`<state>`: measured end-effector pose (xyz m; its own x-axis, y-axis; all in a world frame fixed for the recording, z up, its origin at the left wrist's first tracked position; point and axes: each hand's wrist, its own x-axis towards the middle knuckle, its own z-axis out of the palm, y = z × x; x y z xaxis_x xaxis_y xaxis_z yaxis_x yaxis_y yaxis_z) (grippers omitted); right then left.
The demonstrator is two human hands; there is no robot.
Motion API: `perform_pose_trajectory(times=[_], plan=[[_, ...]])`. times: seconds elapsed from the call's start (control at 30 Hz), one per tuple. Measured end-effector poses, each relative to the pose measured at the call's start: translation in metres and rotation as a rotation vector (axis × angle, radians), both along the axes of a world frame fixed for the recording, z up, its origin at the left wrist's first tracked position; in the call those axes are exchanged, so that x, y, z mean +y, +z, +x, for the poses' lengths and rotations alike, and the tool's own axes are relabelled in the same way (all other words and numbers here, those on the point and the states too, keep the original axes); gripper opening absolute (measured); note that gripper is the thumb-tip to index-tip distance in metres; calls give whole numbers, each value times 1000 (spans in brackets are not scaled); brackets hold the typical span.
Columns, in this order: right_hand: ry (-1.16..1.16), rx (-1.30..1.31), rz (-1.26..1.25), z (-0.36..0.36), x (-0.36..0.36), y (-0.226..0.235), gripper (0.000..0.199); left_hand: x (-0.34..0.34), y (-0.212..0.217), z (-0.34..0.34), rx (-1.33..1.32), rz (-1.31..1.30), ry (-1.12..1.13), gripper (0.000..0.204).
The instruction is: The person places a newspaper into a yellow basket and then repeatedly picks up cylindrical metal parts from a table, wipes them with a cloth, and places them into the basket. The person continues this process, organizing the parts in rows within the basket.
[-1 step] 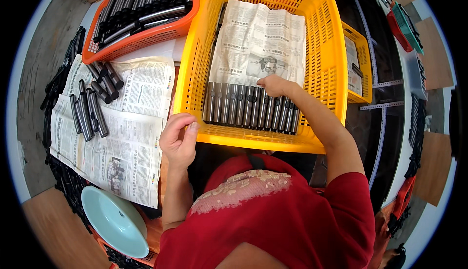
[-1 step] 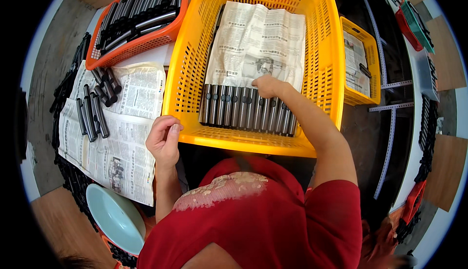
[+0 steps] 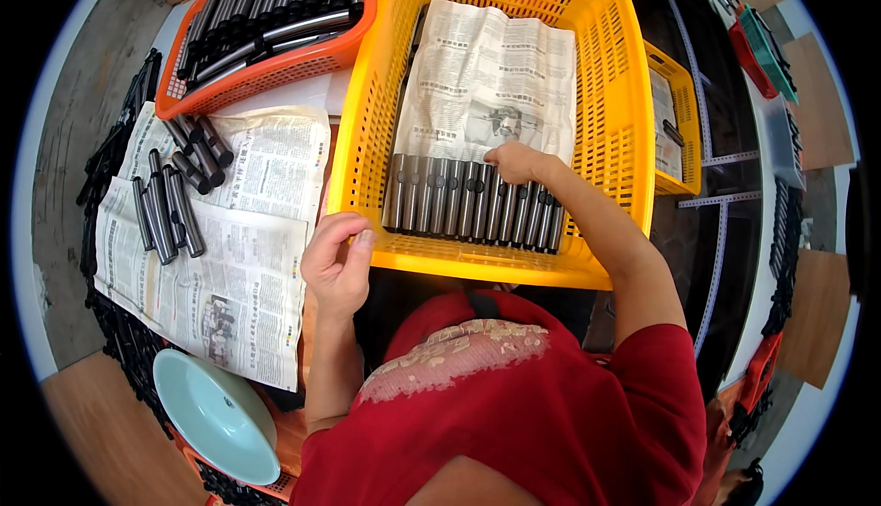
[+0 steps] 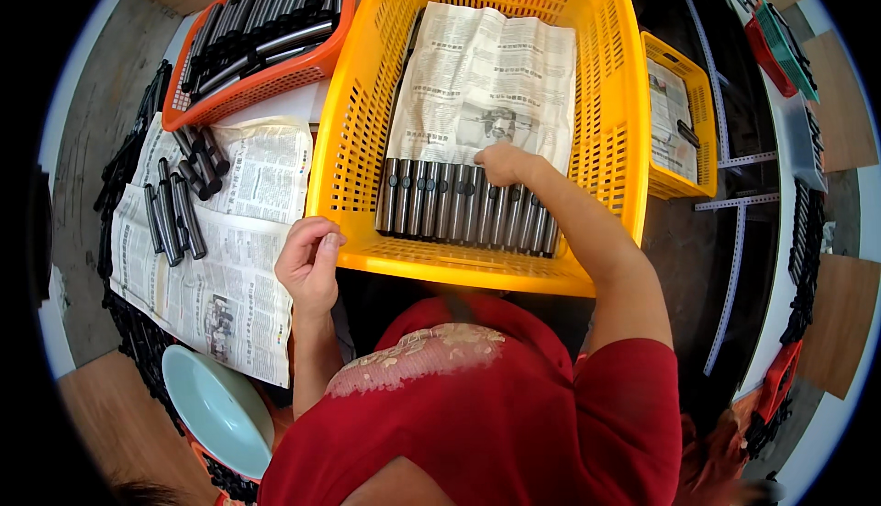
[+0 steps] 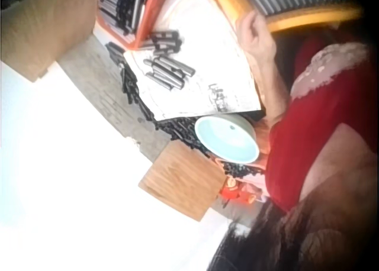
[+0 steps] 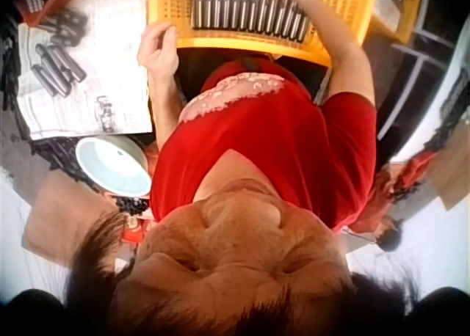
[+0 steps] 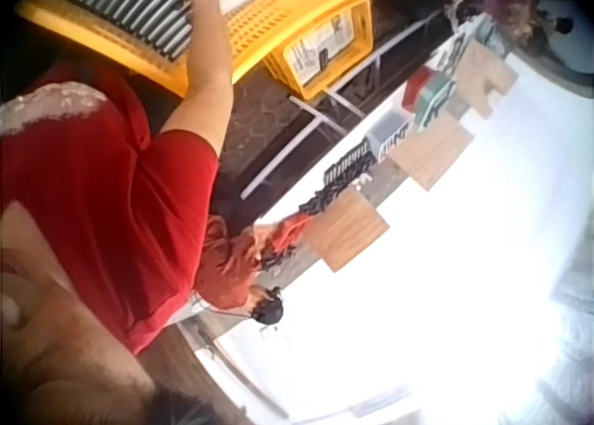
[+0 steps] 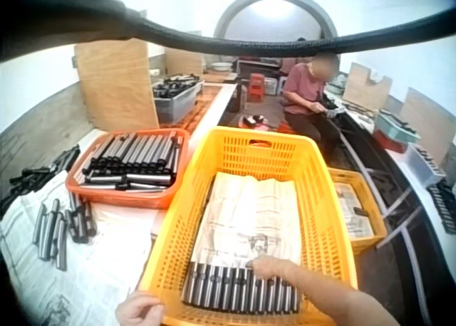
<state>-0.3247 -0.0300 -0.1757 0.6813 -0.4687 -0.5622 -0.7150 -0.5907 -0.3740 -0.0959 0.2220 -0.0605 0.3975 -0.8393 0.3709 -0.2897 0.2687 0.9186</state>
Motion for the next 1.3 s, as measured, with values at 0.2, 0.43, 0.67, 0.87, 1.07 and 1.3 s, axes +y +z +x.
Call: perform_pose_trajectory(times=[0.2, 0.43, 0.67, 0.87, 1.07, 1.3], plan=[[-25, 7, 2, -6, -4, -3, 34, 0, 1, -1, 12, 3, 1, 12], [46, 143, 20, 8, -14, -9, 41, 0, 0, -1, 36, -2, -2, 13], [-54, 20, 121, 42, 5, -4, 48, 0, -1, -1, 23, -3, 8, 14], [-50, -15, 127, 35, -3, -3, 44, 1, 4, -3, 110, 24, 23, 15], [-42, -28, 117, 50, -8, -17, 46, 0, 2, -2, 109, 13, 4, 15], [0, -28, 134, 81, 15, -1, 51, 0, 3, -2, 27, 10, 12, 13]])
